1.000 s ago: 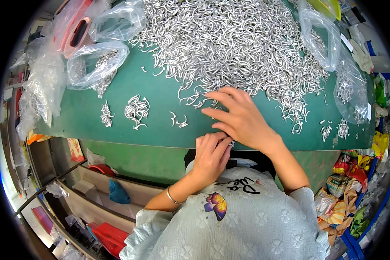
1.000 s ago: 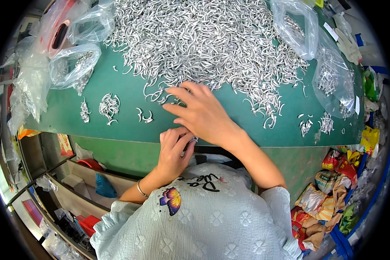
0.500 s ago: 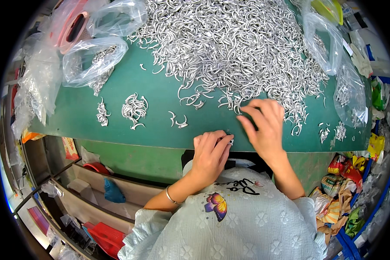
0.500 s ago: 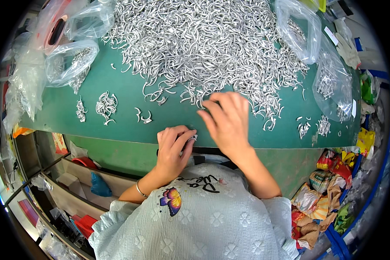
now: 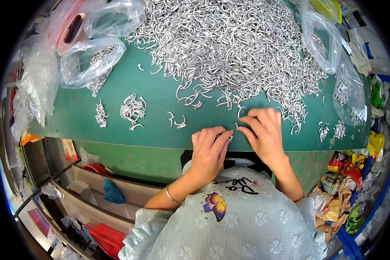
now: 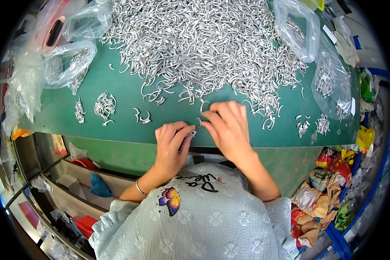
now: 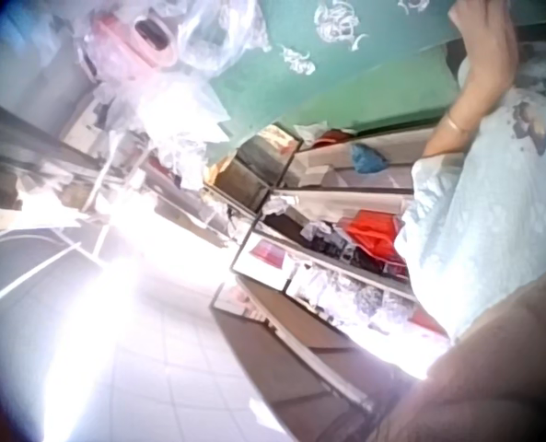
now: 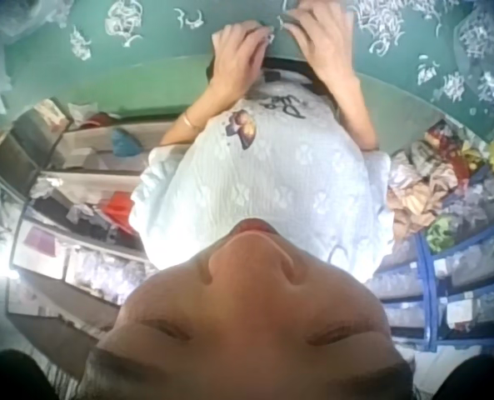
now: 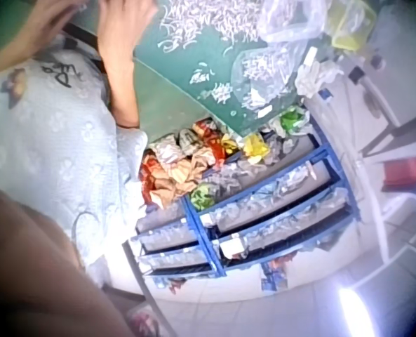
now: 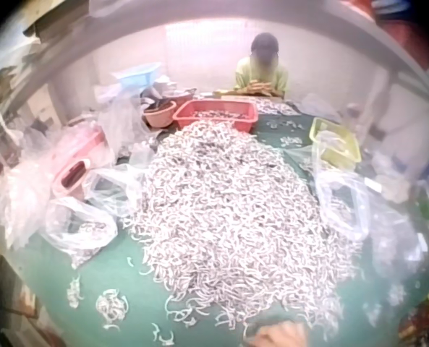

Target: The person sorts small curved metal pieces from a large pile on a green table by hand, picking them up individually and grouping them into smaller piles.

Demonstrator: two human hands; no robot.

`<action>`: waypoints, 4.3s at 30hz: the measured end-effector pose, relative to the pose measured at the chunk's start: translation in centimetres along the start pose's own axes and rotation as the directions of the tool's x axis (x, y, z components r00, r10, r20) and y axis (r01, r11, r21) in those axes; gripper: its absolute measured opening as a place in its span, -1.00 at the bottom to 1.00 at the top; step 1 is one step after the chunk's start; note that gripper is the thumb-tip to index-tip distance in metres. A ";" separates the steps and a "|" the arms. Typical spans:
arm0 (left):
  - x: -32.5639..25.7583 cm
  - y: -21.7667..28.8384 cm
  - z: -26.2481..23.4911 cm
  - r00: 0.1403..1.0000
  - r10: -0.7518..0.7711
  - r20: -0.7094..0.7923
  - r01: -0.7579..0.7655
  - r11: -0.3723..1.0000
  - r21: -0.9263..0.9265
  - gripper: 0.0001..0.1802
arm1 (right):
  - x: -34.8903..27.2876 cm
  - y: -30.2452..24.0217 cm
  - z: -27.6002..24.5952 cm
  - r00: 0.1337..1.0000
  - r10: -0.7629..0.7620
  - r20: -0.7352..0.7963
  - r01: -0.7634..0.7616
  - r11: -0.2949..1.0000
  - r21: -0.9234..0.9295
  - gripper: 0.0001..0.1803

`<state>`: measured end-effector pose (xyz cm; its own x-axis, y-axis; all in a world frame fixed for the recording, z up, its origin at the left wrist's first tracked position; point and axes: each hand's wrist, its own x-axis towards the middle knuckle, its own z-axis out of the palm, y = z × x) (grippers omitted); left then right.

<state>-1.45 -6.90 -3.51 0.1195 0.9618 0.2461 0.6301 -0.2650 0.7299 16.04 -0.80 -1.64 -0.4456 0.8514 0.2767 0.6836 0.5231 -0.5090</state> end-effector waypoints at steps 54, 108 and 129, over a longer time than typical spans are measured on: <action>-1.0 -1.2 -1.3 0.997 0.073 -0.002 -0.073 0.997 -0.024 -0.57 | 3.9 -1.0 0.1 0.940 -0.036 0.339 -0.096 0.926 0.366 -0.85; -0.7 -5.7 -5.9 0.939 -0.131 -0.318 0.194 0.965 0.178 -0.64 | 4.3 -5.0 5.5 0.912 -0.359 0.199 0.353 0.933 0.068 -0.62; -0.9 -5.8 -5.8 0.959 -0.036 -0.281 0.071 0.991 0.114 -0.68 | 2.6 -3.9 5.5 0.945 -0.307 0.109 0.274 0.930 0.243 -0.72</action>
<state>-9.64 -6.67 -4.25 -0.1237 0.9128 0.3891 0.7205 -0.1870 0.6678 9.01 -0.89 -3.43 -0.6939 0.6403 0.3293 0.3731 0.7109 -0.5961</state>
